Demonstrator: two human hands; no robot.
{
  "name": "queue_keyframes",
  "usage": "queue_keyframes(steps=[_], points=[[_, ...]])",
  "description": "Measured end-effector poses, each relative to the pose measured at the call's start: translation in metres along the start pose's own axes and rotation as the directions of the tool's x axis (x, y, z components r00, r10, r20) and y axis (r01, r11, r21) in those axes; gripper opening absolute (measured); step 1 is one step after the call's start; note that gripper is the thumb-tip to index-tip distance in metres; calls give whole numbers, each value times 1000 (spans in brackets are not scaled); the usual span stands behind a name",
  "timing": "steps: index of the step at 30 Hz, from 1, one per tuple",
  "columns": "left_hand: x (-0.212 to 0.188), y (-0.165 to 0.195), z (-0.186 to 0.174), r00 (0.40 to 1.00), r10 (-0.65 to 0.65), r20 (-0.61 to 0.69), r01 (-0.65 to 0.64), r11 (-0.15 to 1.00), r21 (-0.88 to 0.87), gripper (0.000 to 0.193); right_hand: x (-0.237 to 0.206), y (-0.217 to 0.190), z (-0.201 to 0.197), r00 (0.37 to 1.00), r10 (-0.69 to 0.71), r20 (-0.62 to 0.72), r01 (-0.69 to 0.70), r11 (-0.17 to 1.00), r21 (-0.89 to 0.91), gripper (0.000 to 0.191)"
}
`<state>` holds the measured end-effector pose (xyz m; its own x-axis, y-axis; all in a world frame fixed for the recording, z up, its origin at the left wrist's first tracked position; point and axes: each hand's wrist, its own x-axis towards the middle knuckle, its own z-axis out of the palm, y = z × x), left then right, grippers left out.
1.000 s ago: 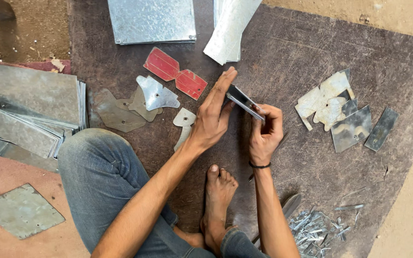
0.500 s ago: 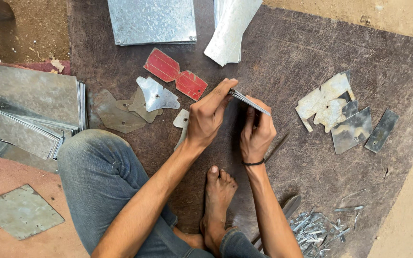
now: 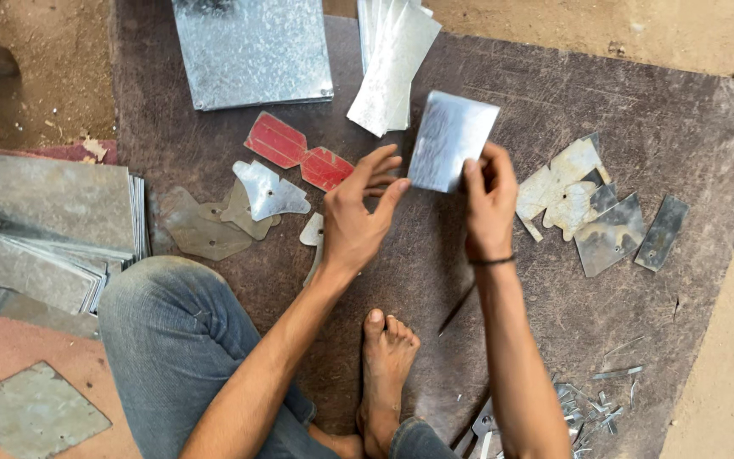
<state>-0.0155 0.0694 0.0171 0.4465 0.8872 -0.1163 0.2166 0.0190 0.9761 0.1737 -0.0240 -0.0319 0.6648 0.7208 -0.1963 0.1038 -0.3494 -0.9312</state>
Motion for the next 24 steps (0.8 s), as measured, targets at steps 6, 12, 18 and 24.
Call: queue_keyframes(steps=[6, 12, 18, 24], points=[[8, -5, -10, 992, -42, -116, 51, 996, 78, 38, 89, 4, -16, 998, -60, -31, 58, 996, -61, 29], [21, -10, -16, 991, 69, -115, -49, 984, 169, 60, 85, -22, -7, 860, -482, -168, 220, 647, -730, 39], [24, -16, -8, 995, 78, -63, -68, 986, 152, 82, 31, -53, 40, 968, -242, 71, 251, 903, -349, 39], [20, -20, 0, 999, 39, 4, -39, 992, 122, 84, 17, -65, 70, 916, -359, 177, 400, 845, -356, 58]])
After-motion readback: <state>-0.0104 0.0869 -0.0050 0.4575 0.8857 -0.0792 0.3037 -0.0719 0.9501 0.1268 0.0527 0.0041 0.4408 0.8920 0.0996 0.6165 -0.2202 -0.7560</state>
